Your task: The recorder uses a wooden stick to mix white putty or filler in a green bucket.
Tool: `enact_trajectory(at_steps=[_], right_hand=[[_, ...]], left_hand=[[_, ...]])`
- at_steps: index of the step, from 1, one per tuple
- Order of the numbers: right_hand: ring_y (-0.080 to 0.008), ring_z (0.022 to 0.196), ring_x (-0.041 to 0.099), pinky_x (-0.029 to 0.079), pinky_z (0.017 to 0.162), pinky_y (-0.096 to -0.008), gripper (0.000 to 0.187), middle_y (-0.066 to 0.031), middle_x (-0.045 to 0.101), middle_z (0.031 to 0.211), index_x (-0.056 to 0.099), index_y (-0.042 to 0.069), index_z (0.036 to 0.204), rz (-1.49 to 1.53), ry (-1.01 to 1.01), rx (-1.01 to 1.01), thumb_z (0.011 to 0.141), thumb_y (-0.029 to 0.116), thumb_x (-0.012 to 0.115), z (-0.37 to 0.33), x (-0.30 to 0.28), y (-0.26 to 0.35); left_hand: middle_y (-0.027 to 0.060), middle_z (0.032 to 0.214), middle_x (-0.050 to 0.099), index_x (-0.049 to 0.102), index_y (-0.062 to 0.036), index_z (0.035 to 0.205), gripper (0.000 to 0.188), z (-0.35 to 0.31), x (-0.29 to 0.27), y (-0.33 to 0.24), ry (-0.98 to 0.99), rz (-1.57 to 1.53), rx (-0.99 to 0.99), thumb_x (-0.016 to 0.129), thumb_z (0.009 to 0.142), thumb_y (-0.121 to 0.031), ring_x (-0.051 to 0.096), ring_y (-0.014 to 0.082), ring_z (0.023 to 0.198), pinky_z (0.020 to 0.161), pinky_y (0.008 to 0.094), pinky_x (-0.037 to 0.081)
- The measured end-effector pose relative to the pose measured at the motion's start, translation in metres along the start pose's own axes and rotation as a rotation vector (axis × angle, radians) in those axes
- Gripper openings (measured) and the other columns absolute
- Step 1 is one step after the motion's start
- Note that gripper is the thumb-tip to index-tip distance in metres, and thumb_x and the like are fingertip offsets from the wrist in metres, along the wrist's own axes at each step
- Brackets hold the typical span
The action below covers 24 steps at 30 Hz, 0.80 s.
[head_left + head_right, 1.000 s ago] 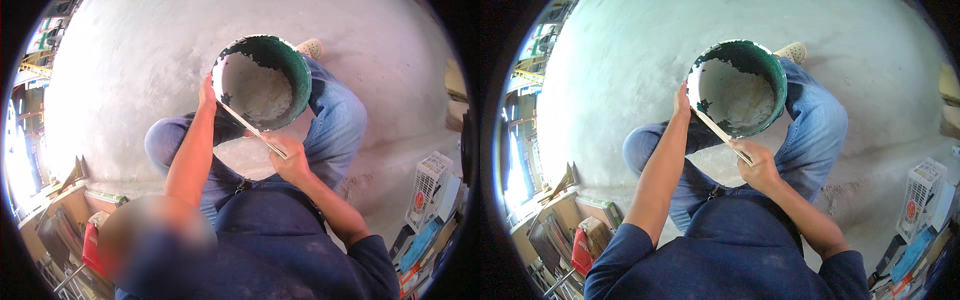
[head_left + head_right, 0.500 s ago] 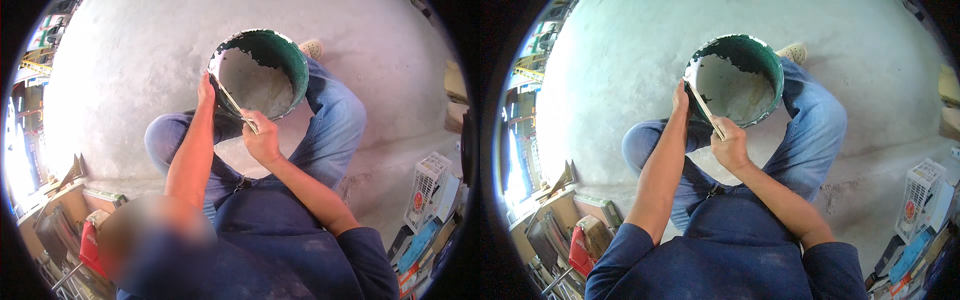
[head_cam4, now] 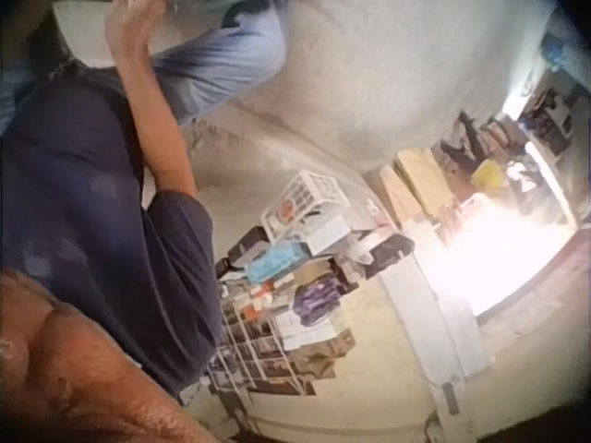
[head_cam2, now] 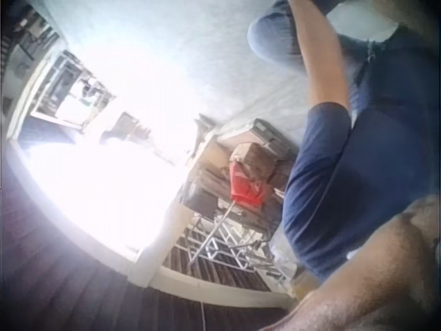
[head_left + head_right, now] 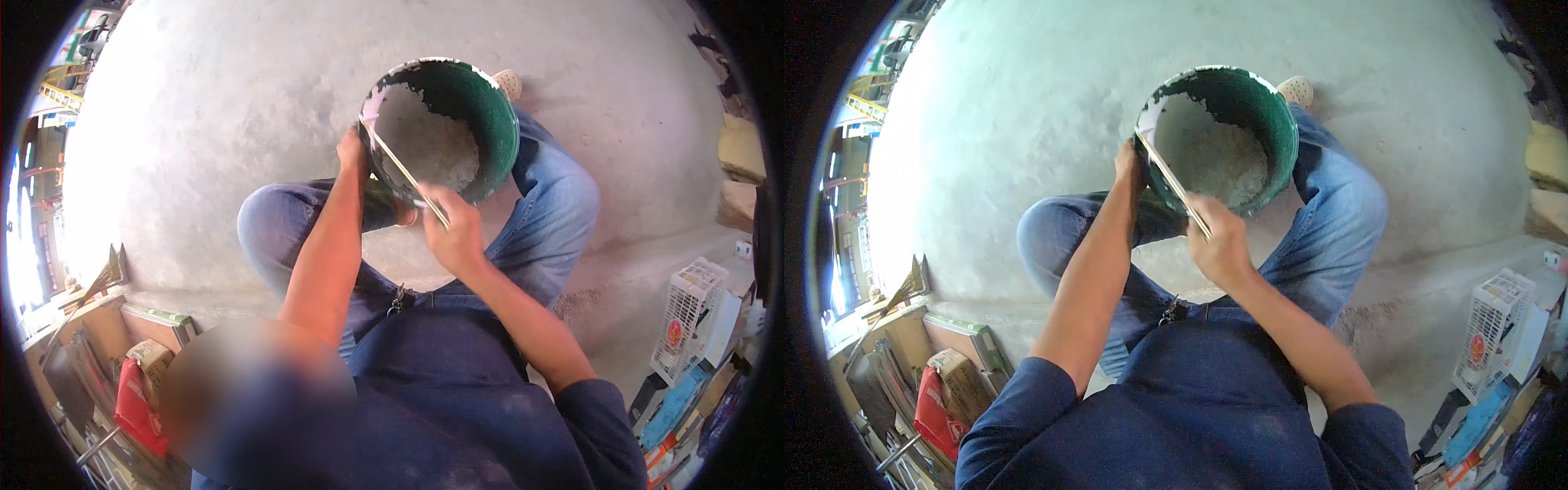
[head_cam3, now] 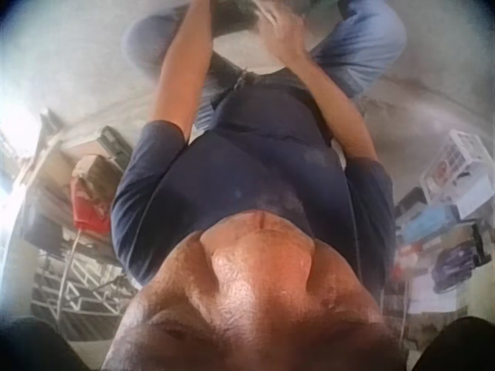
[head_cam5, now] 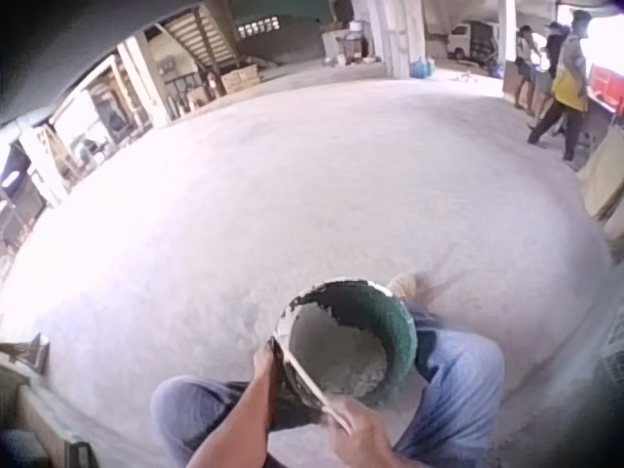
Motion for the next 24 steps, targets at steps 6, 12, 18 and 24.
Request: enact_trajectory(at_steps=[6, 12, 18, 24], right_hand=[[-0.0232, 0.1, 0.068, 0.051, 0.086, -0.0305, 0.031, -0.0161, 0.069, 0.107, 0.063, 0.0, 0.111, 0.079, 0.05, 0.085, 0.082, -0.007, 0.058, 0.004, 0.012, -0.007], [-0.0213, 0.098, 0.067, 0.051, 0.086, -0.0308, 0.035, -0.0161, 0.069, 0.106, 0.063, 0.001, 0.116, -0.02, 0.064, 0.115, 0.081, -0.005, 0.058, -0.013, -0.006, 0.006], [-0.0231, 0.106, 0.065, 0.048, 0.093, -0.0312, 0.038, -0.0164, 0.068, 0.113, 0.064, 0.002, 0.119, -0.129, 0.177, 0.055, 0.081, -0.002, 0.058, -0.027, 0.003, 0.023], [-0.0249, 0.105, 0.066, 0.048, 0.092, -0.0315, 0.036, -0.018, 0.068, 0.112, 0.065, 0.0, 0.116, -0.034, 0.181, 0.149, 0.081, -0.005, 0.055, -0.014, -0.02, 0.001]], left_hand=[[0.029, 0.105, 0.065, 0.064, 0.0003, 0.103, 0.042, -0.003, -0.007, 0.031, -0.088, -0.151, -0.211, 0.036, 0.095, -0.03, 0.063, 0.0419, 0.101, 0.081, 0.0485, 0.049], [0.0282, 0.097, 0.066, 0.061, -0.0017, 0.093, 0.027, -0.035, 0.006, 0.003, -0.096, 0.371, 0.08, 0.04, 0.093, -0.019, 0.064, 0.0457, 0.094, 0.08, 0.0532, 0.049], [0.0306, 0.107, 0.063, 0.066, -0.0003, 0.104, 0.052, -0.046, -0.012, 0.047, -0.143, 0.365, -0.02, 0.03, 0.094, -0.036, 0.06, 0.0472, 0.103, 0.091, 0.0523, 0.043], [0.0277, 0.113, 0.063, 0.07, -0.0011, 0.097, 0.047, -0.031, -0.017, 0.069, -0.173, 0.129, -0.406, 0.035, 0.092, -0.033, 0.062, 0.0434, 0.104, 0.092, 0.0492, 0.045]])
Point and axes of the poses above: each hand's wrist, its own z-axis towards the middle knuckle, its own x-axis out of the palm, y = z × x, the point moved 10 cm from there along z, towards the middle knuckle
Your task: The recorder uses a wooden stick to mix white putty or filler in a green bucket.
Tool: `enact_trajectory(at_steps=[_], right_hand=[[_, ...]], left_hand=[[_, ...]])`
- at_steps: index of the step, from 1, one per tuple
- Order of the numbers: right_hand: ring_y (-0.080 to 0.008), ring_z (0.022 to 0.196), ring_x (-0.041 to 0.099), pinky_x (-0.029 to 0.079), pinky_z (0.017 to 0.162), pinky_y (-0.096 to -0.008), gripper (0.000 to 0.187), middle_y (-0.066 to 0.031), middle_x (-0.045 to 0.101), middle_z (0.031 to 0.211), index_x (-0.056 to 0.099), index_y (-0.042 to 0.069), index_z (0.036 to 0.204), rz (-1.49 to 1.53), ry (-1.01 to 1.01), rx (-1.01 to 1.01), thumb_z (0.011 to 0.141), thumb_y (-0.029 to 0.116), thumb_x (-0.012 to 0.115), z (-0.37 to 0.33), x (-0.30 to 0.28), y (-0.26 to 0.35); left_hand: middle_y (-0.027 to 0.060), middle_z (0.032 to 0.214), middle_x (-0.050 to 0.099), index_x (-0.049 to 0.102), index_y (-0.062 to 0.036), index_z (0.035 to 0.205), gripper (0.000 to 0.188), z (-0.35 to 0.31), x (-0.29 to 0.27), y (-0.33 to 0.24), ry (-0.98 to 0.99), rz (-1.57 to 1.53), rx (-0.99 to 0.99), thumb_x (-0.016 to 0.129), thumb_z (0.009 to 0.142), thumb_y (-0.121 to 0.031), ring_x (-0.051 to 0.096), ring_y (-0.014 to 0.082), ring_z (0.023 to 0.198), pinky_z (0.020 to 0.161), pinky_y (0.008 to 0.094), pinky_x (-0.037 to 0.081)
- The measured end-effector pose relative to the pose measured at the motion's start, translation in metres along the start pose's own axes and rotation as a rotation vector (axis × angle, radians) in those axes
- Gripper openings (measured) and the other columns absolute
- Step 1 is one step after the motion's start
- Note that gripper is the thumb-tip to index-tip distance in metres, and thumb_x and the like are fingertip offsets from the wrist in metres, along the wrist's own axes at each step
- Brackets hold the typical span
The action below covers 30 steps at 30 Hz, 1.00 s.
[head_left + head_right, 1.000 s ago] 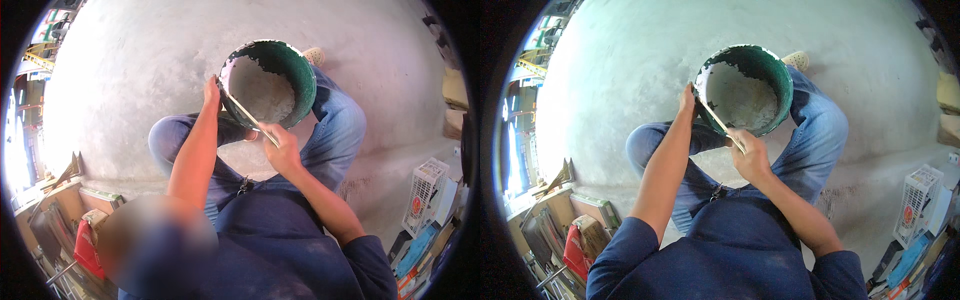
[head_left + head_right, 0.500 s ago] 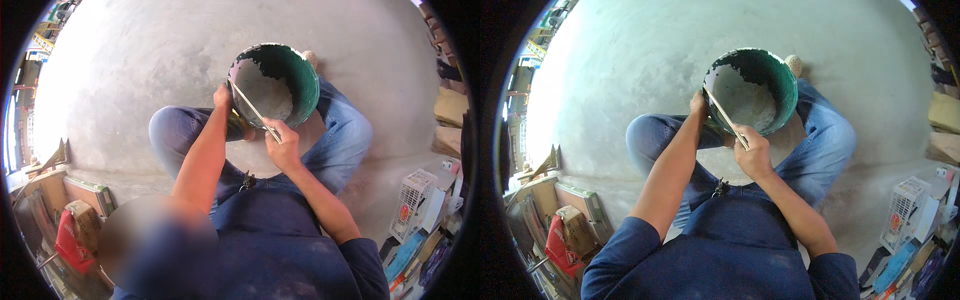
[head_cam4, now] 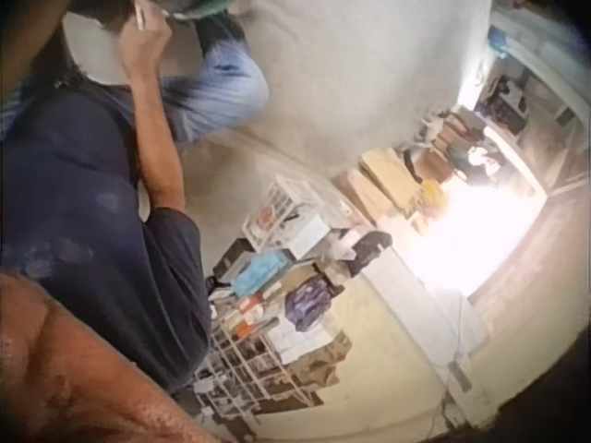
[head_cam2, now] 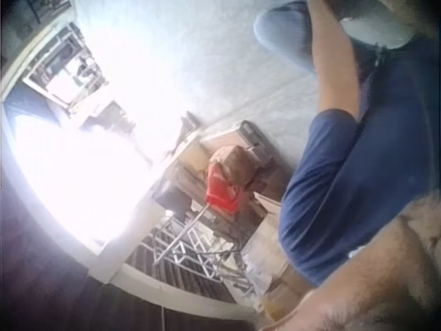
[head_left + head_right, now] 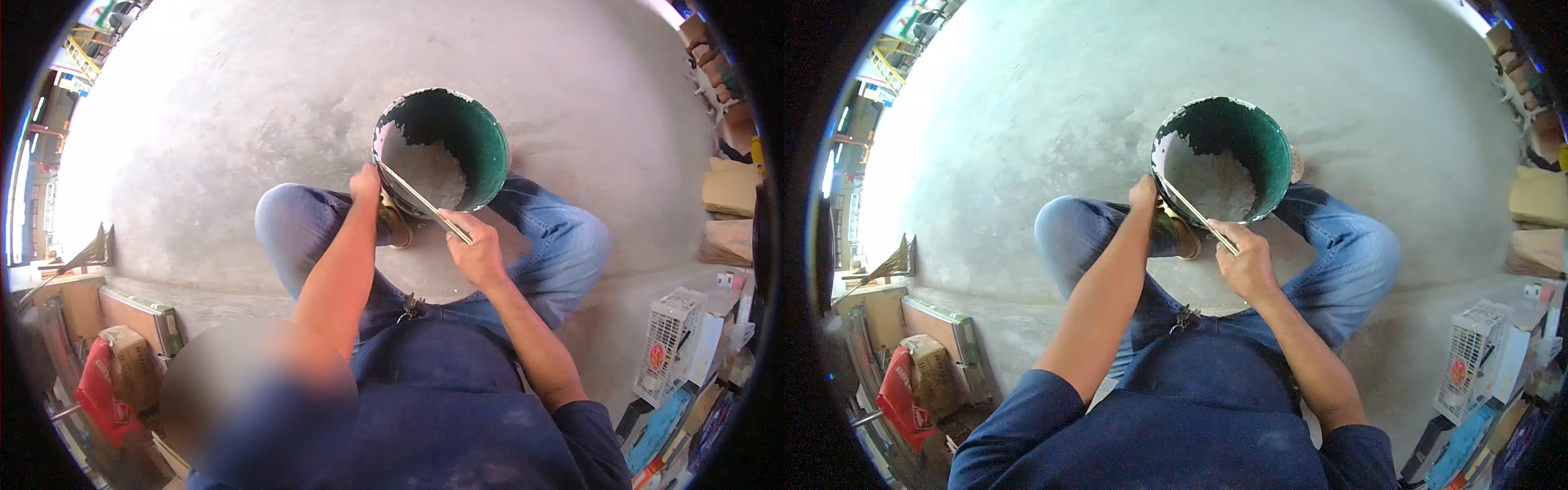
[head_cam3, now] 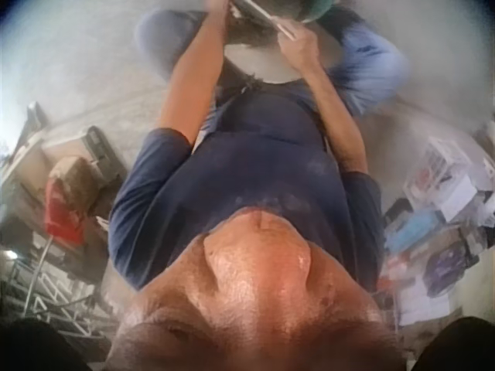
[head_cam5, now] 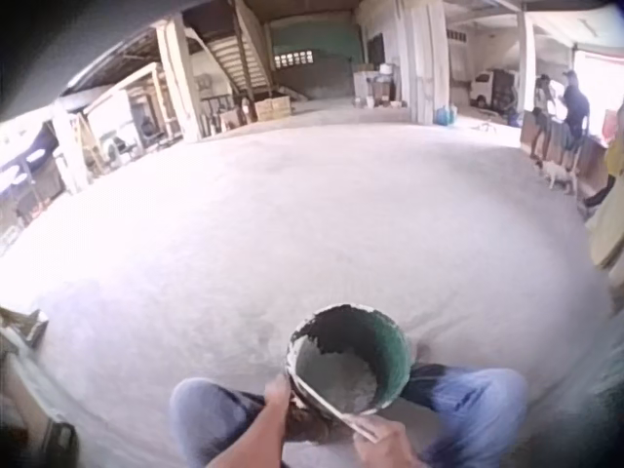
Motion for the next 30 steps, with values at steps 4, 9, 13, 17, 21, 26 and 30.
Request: enact_trajectory(at_steps=[4, 9, 13, 17, 21, 26, 30], right_hand=[[-0.0249, 0.105, 0.065, 0.048, 0.092, -0.0319, 0.036, -0.017, 0.068, 0.113, 0.065, 0.002, 0.116, 0.048, 0.042, 0.02, 0.081, -0.004, 0.055, 0.007, -0.005, -0.011], [-0.027, 0.103, 0.066, 0.049, 0.09, -0.0326, 0.038, -0.0174, 0.068, 0.111, 0.065, 0.003, 0.114, 0.008, 0.114, 0.071, 0.08, -0.006, 0.054, -0.014, -0.028, -0.02], [-0.0269, 0.096, 0.067, 0.051, 0.085, -0.0324, 0.039, -0.0182, 0.067, 0.11, 0.066, 0.002, 0.113, 0.144, 0.087, 0.106, 0.077, -0.01, 0.054, -0.024, -0.032, -0.022], [-0.0238, 0.092, 0.068, 0.052, 0.081, -0.0308, 0.039, -0.0179, 0.068, 0.108, 0.067, 0.002, 0.111, 0.052, 0.043, 0.016, 0.077, -0.011, 0.054, 0.006, -0.02, -0.017], [-0.0265, 0.09, 0.069, 0.052, 0.079, -0.0308, 0.038, -0.0188, 0.068, 0.105, 0.066, 0.002, 0.111, 0.109, 0.048, 0.082, 0.077, -0.011, 0.054, 0.007, -0.027, -0.015], [-0.0292, 0.09, 0.068, 0.051, 0.079, -0.0309, 0.038, -0.0191, 0.068, 0.105, 0.065, 0.001, 0.111, 0.001, -0.01, -0.027, 0.076, -0.01, 0.056, 0.014, 0.005, -0.017], [-0.0323, 0.095, 0.067, 0.051, 0.082, -0.0328, 0.037, -0.0181, 0.068, 0.103, 0.065, 0.003, 0.111, 0.196, -0.121, -0.004, 0.077, -0.009, 0.058, 0.025, 0.003, -0.024]], left_hand=[[0.0243, 0.121, 0.062, 0.069, -0.0076, 0.115, 0.05, 0.019, -0.014, -0.108, 0.112, 0.289, 0.422, 0.047, 0.088, -0.043, 0.061, 0.0411, 0.106, 0.092, 0.0469, 0.046], [0.0216, 0.139, 0.05, 0.054, -0.0075, 0.136, 0.077, -0.026, 0.013, -0.186, 0.494, -0.009, 0.553, 0.047, 0.086, -0.066, 0.05, 0.0323, 0.122, 0.098, 0.0447, 0.04], [0.0233, 0.134, 0.052, 0.052, 0.0013, 0.135, 0.082, -0.017, 0.039, -0.145, 0.405, 0.129, 0.295, 0.047, 0.087, -0.066, 0.052, 0.0303, 0.116, 0.096, 0.0437, 0.042], [0.0221, 0.135, 0.051, 0.052, -0.0027, 0.136, 0.073, -0.019, 0.063, -0.138, 0.626, 0.009, 0.163, 0.052, 0.089, -0.058, 0.053, 0.0295, 0.117, 0.094, 0.042, 0.045], [0.0216, 0.141, 0.046, 0.049, -0.004, 0.139, 0.074, -0.054, 0.039, -0.158, 0.456, 0.067, 0.287, 0.053, 0.089, -0.058, 0.047, 0.0314, 0.127, 0.101, 0.0419, 0.041], [0.0211, 0.145, 0.043, 0.047, -0.0042, 0.141, 0.077, -0.042, 0.043, -0.146, 0.492, 0.073, 0.273, 0.054, 0.088, -0.06, 0.041, 0.0325, 0.134, 0.107, 0.0416, 0.035], [0.0207, 0.144, 0.045, 0.049, -0.0056, 0.14, 0.077, -0.04, 0.04, -0.146, 0.404, 0.111, 0.357, 0.054, 0.087, -0.061, 0.039, 0.0318, 0.135, 0.11, 0.0409, 0.03]])
Point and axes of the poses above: each hand's wrist, its own z-axis towards the middle knuckle, its own x-axis out of the palm, y = z × x, the point moved 10 cm from there along z, towards the middle knuckle
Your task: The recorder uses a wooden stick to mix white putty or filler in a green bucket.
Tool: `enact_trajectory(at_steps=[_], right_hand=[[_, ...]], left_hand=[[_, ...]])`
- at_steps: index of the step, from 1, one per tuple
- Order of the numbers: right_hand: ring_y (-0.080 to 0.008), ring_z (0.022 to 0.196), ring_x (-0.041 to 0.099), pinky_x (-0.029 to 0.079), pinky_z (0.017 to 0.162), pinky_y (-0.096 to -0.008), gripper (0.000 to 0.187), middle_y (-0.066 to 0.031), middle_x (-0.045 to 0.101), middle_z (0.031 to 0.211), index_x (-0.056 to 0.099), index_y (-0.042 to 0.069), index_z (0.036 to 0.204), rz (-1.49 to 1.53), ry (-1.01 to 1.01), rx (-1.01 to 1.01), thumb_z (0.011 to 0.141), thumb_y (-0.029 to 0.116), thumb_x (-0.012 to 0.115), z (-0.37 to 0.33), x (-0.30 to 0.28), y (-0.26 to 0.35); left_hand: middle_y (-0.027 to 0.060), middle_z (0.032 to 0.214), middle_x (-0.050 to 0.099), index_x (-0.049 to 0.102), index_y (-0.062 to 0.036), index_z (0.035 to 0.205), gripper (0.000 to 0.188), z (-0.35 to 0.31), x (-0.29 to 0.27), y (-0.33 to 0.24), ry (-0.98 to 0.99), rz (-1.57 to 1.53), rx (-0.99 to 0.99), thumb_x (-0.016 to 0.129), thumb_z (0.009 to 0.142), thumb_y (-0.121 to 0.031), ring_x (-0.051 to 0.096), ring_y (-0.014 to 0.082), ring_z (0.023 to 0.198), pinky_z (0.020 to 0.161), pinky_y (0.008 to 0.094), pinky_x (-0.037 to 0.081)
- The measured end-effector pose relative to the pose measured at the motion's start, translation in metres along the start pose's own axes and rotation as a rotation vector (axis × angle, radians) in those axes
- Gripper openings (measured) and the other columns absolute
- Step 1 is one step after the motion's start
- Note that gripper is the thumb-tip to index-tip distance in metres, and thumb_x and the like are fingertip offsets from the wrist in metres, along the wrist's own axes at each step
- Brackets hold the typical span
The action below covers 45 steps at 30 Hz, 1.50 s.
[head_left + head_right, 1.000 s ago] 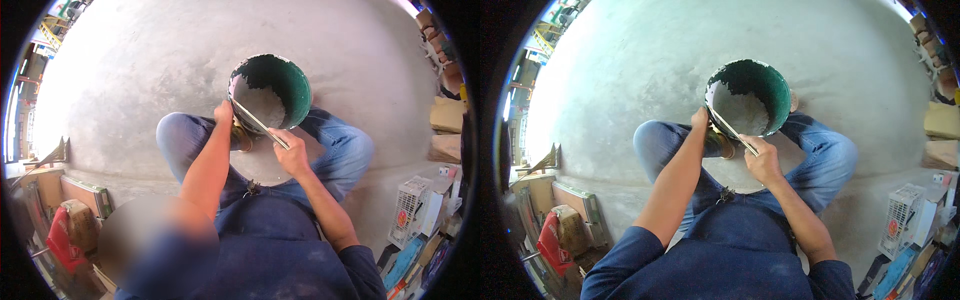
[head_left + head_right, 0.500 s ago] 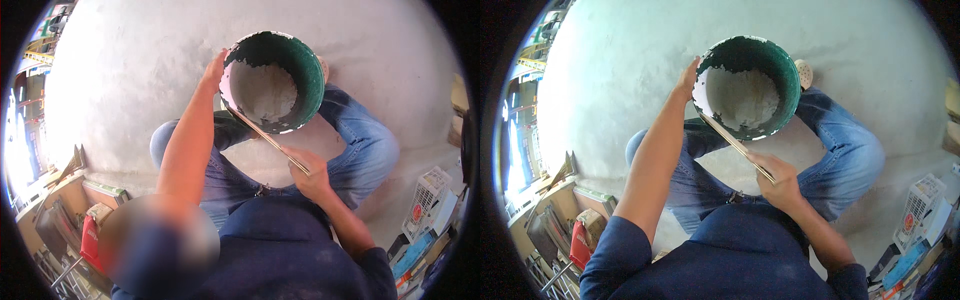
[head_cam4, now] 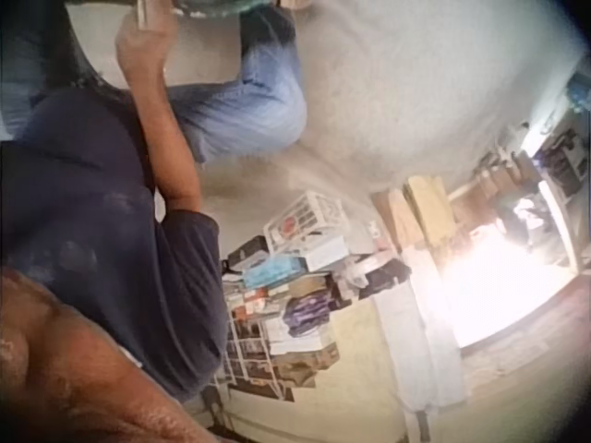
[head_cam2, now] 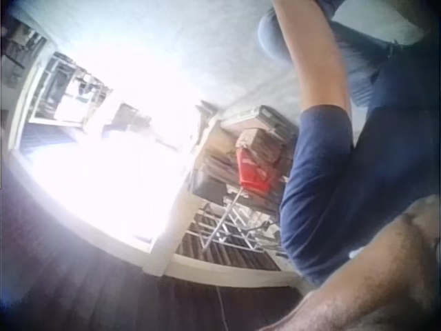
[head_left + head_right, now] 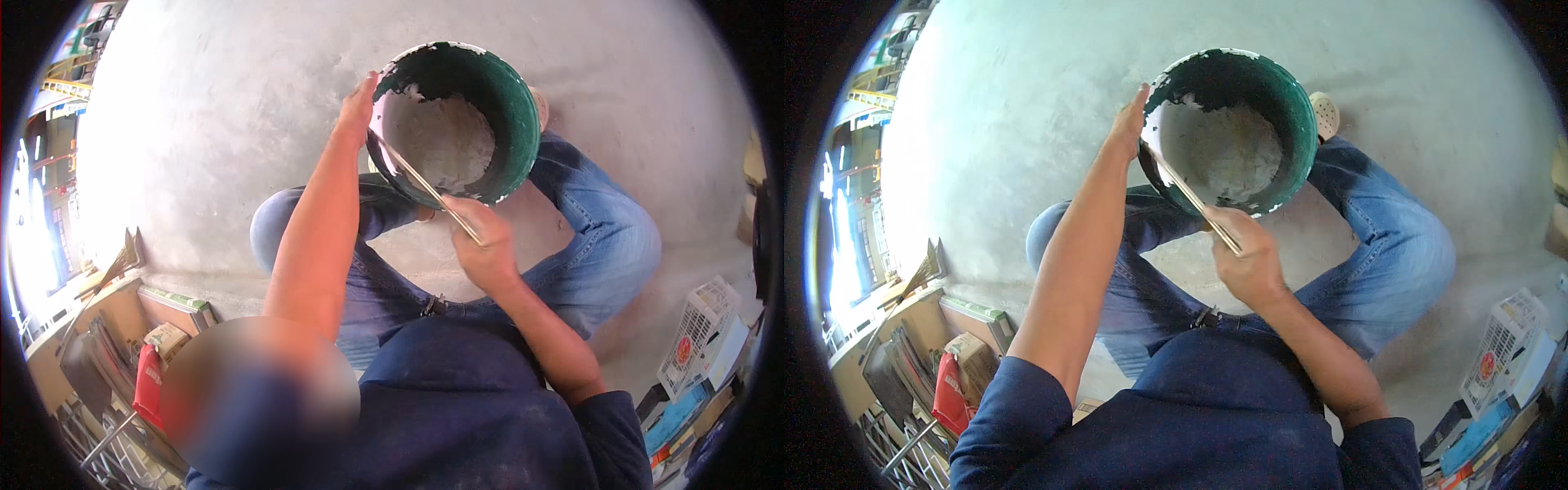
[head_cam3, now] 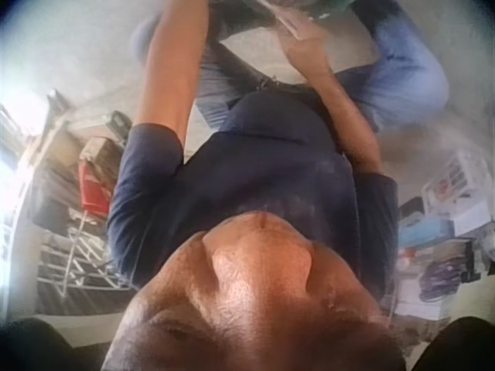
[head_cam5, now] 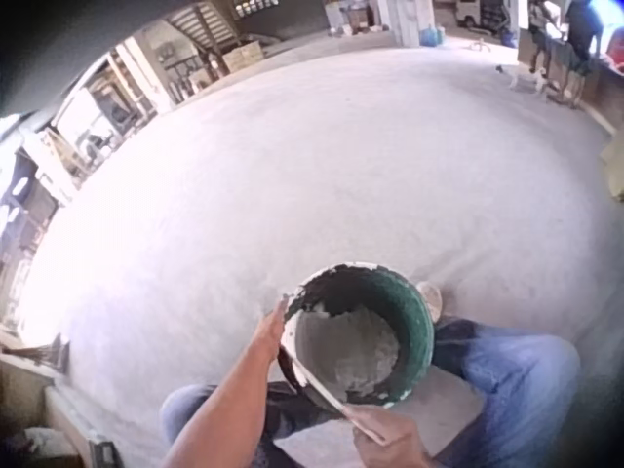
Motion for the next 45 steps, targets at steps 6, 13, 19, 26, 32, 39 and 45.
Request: enact_trajectory(at_steps=[6, 13, 19, 26, 32, 39, 45], right_hand=[[-0.0306, 0.093, 0.067, 0.051, 0.082, -0.032, 0.035, -0.0169, 0.068, 0.101, 0.065, 0.003, 0.111, -0.202, 0.068, -0.014, 0.079, -0.006, 0.058, 0.005, 0.014, 0.012], [-0.0251, 0.095, 0.068, 0.05, 0.082, -0.0312, 0.032, -0.0172, 0.068, 0.102, 0.064, 0.002, 0.111, 0.017, 0.025, 0.079, 0.081, -0.006, 0.056, 0.007, 0.026, -0.004], [-0.0288, 0.092, 0.068, 0.051, 0.08, -0.0341, 0.029, -0.0184, 0.068, 0.1, 0.064, 0.0, 0.11, -0.145, -0.342, -0.112, 0.082, -0.006, 0.058, 0.069, 0.013, -0.008], [-0.0277, 0.1, 0.066, 0.05, 0.085, -0.0326, 0.031, -0.0194, 0.066, 0.107, 0.063, -0.001, 0.111, -0.011, -0.044, -0.054, 0.081, -0.007, 0.056, 0.02, 0.025, -0.007], [-0.0296, 0.102, 0.065, 0.05, 0.087, -0.0333, 0.034, -0.0194, 0.065, 0.11, 0.062, -0.002, 0.112, -0.132, -0.03, -0.21, 0.08, -0.01, 0.055, 0.012, 0.023, 0.018], [-0.0261, 0.109, 0.064, 0.048, 0.094, -0.0326, 0.035, -0.0169, 0.066, 0.115, 0.062, -0.002, 0.115, -0.081, 0.101, -0.112, 0.08, -0.008, 0.058, -0.037, 0.017, 0.02], [-0.0258, 0.108, 0.064, 0.048, 0.094, -0.0327, 0.034, -0.0168, 0.066, 0.115, 0.063, -0.002, 0.114, -0.098, 0.083, -0.16, 0.081, -0.009, 0.058, -0.03, 0.023, 0.018]], left_hand=[[0.0208, 0.136, 0.053, 0.054, 0.0002, 0.133, 0.074, 0.02, -0.004, 0.012, 0.073, -0.133, -0.03, 0.054, 0.088, -0.059, 0.051, 0.0301, 0.123, 0.101, 0.04, 0.04], [0.0161, 0.112, 0.065, 0.062, -0.0018, 0.123, 0.062, 0.02, -0.025, 0.022, 0.026, -0.272, -0.061, 0.053, 0.09, -0.054, 0.061, 0.0241, 0.098, 0.086, 0.0373, 0.048], [0.0137, 0.125, 0.061, 0.057, -0.0014, 0.13, 0.06, -0.002, 0.014, -0.002, 0.072, -0.38, -0.022, 0.037, 0.099, -0.049, 0.057, 0.0233, 0.111, 0.096, 0.0354, 0.044], [0.0235, 0.109, 0.065, 0.064, 0.0048, 0.113, 0.062, -0.006, -0.022, -0.001, -0.146, -0.096, 0.096, 0.049, 0.09, -0.051, 0.06, 0.0256, 0.102, 0.088, 0.0377, 0.045], [0.0237, 0.085, 0.068, 0.069, 0.0047, 0.094, 0.058, -0.048, -0.03, 0.011, -0.448, -0.014, 0.1, 0.054, 0.087, -0.051, 0.064, 0.0284, 0.086, 0.084, 0.0414, 0.046], [0.0149, 0.105, 0.071, 0.072, -0.004, 0.111, 0.065, -0.084, -0.036, 0.041, -0.446, -0.314, -0.003, 0.028, 0.1, -0.051, 0.064, 0.0243, 0.1, 0.094, 0.0334, 0.045], [0.019, 0.106, 0.07, 0.07, -0.0054, 0.114, 0.063, -0.078, -0.039, 0.042, -0.485, -0.15, 0.092, 0.028, 0.099, -0.05, 0.064, 0.0295, 0.103, 0.096, 0.0352, 0.043]])
Point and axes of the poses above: each hand's wrist, its own z-axis towards the middle knuckle, its own x-axis out of the palm, y = z × x, the point moved 10 cm from there along z, towards the middle knuckle
